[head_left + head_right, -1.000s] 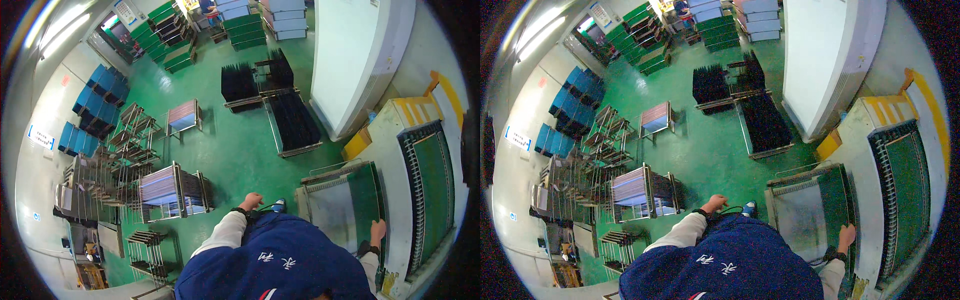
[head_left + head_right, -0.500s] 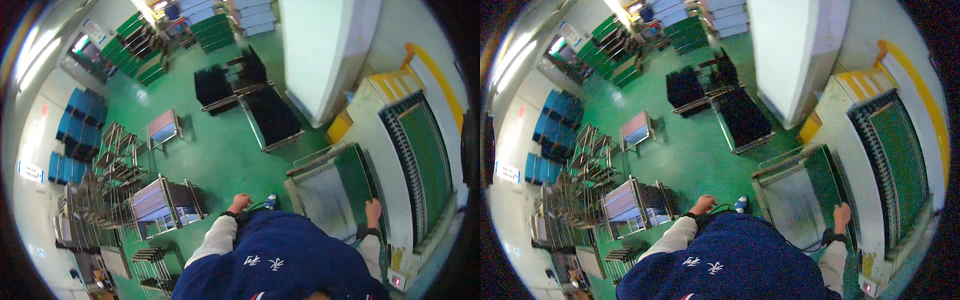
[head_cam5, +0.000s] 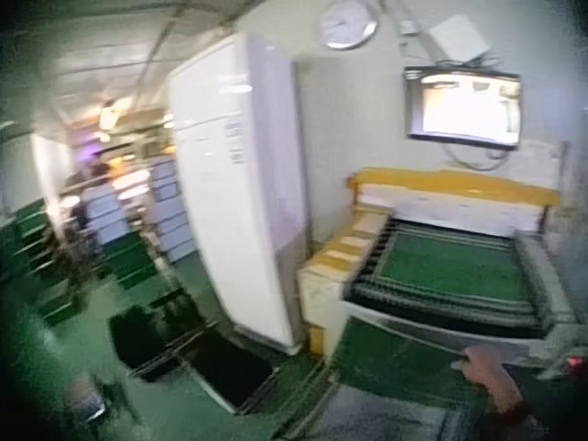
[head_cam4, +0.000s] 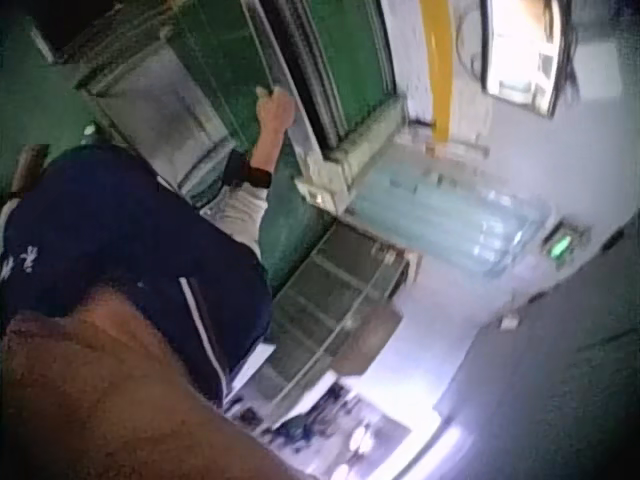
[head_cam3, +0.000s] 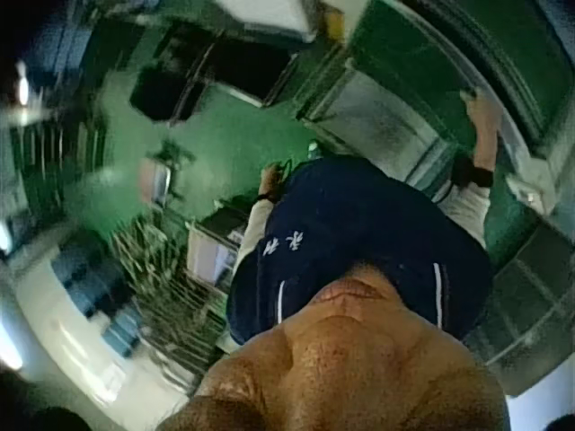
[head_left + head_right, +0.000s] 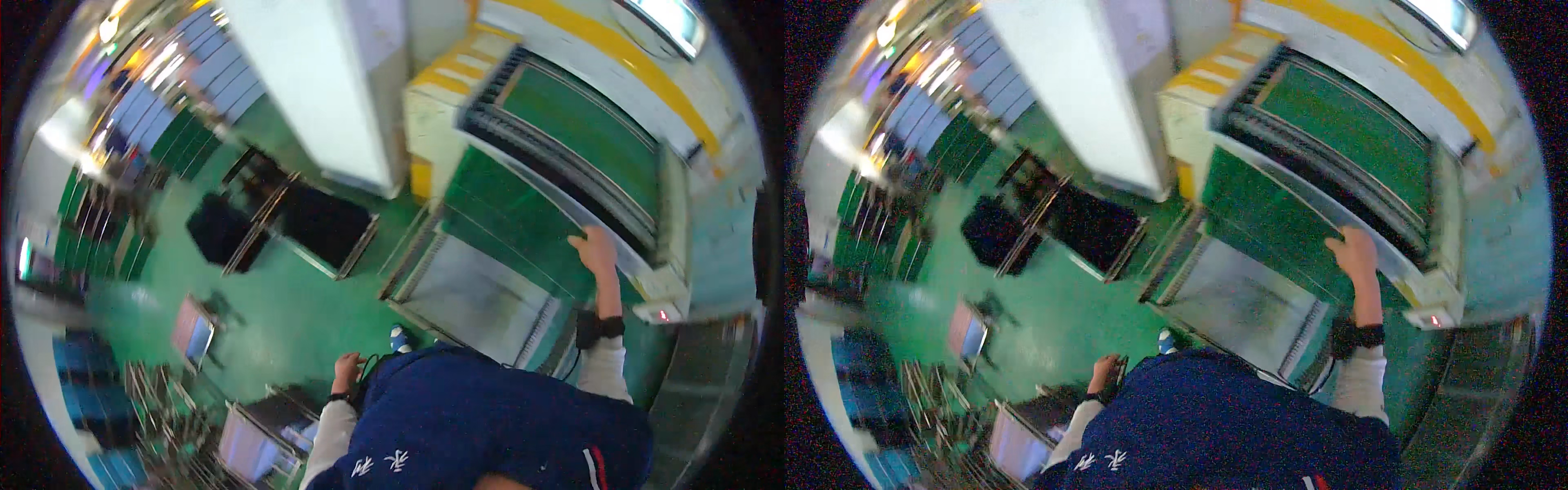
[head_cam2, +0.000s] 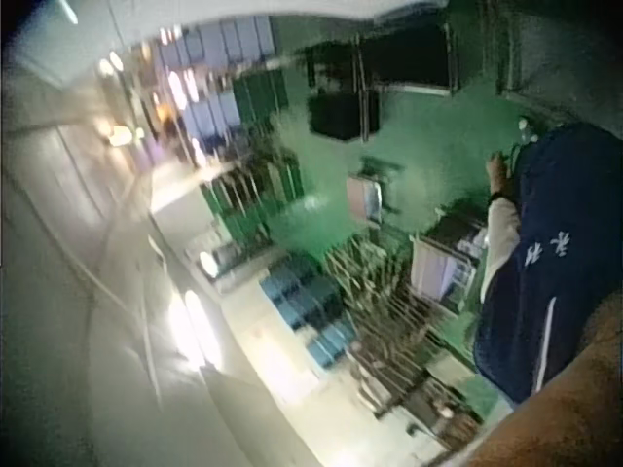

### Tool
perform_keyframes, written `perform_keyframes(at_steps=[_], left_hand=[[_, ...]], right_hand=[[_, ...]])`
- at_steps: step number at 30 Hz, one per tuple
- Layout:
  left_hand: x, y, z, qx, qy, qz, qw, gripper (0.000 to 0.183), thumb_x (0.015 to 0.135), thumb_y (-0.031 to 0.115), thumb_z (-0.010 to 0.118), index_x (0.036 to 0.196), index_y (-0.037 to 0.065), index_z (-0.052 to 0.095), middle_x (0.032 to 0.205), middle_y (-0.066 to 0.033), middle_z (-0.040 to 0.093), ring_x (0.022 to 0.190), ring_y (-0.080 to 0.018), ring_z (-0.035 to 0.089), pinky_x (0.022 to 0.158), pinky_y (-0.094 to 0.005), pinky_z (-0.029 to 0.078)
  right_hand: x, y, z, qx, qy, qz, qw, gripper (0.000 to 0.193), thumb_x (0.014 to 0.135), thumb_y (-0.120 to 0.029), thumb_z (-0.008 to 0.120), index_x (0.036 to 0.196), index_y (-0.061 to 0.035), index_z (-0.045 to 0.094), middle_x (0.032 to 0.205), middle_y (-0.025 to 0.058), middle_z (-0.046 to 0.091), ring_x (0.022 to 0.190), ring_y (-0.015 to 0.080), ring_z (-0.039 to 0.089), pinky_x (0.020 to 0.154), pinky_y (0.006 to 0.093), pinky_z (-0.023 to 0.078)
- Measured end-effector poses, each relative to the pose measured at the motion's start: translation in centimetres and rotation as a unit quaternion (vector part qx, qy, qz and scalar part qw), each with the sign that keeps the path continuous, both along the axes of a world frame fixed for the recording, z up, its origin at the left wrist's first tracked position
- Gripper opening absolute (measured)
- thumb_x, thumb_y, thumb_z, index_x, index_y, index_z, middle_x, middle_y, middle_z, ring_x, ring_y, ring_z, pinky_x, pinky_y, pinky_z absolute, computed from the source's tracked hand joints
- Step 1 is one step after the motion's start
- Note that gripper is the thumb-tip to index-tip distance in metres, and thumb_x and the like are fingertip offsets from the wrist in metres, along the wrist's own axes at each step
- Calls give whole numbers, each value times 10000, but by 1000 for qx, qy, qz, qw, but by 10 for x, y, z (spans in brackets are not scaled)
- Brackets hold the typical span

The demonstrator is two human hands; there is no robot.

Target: The recorder takes green panels from a machine, places them into metal drying racks, and then organizes and moves the racks across the floor.

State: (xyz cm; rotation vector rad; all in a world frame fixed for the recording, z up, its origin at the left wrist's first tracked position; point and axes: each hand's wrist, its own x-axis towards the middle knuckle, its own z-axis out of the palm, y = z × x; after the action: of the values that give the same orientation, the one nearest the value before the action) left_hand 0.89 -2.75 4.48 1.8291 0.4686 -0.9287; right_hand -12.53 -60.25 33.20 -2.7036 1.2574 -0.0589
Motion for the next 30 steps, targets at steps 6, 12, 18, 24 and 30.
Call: perform_keyframes(at_steps=[6,12,18,24,30], left_hand=[[12,27,-69,-65,-154,-147,975,315,844,198,594,1065,-25,617,838,-108,685,473,-138,516,419,-273,392],[22,21,-71,-2,-124,-204,971,272,841,173,585,1043,-2,632,849,-93,675,491,-142,516,434,-288,396],[21,-2,-40,-30,55,-9,998,263,843,163,587,1049,7,631,857,-100,668,510,-176,545,434,-318,420],[17,3,-35,-11,46,-57,997,280,840,200,600,1031,-2,635,877,-114,673,557,-194,577,464,-327,441],[17,15,-70,-1,-84,-154,985,240,749,136,633,970,46,657,880,-113,673,633,-265,614,566,-380,497]], right_hand=[[-38,-21,9,333,-452,-115,820,286,753,-143,687,1018,-37,666,909,159,668,857,265,646,724,328,477],[-84,-16,-39,60,-392,-18,918,297,806,-39,627,1102,-49,613,1049,81,629,921,200,606,730,333,507],[-47,22,-46,552,-640,-116,522,306,825,-37,608,1121,-28,531,1037,101,602,882,261,604,724,379,522],[-48,21,-99,622,-630,-188,425,142,867,-117,614,962,-30,554,958,90,598,877,237,588,771,376,513],[-43,37,-98,603,-658,-202,403,122,878,-132,609,932,-37,555,915,93,594,867,234,584,807,386,503]])
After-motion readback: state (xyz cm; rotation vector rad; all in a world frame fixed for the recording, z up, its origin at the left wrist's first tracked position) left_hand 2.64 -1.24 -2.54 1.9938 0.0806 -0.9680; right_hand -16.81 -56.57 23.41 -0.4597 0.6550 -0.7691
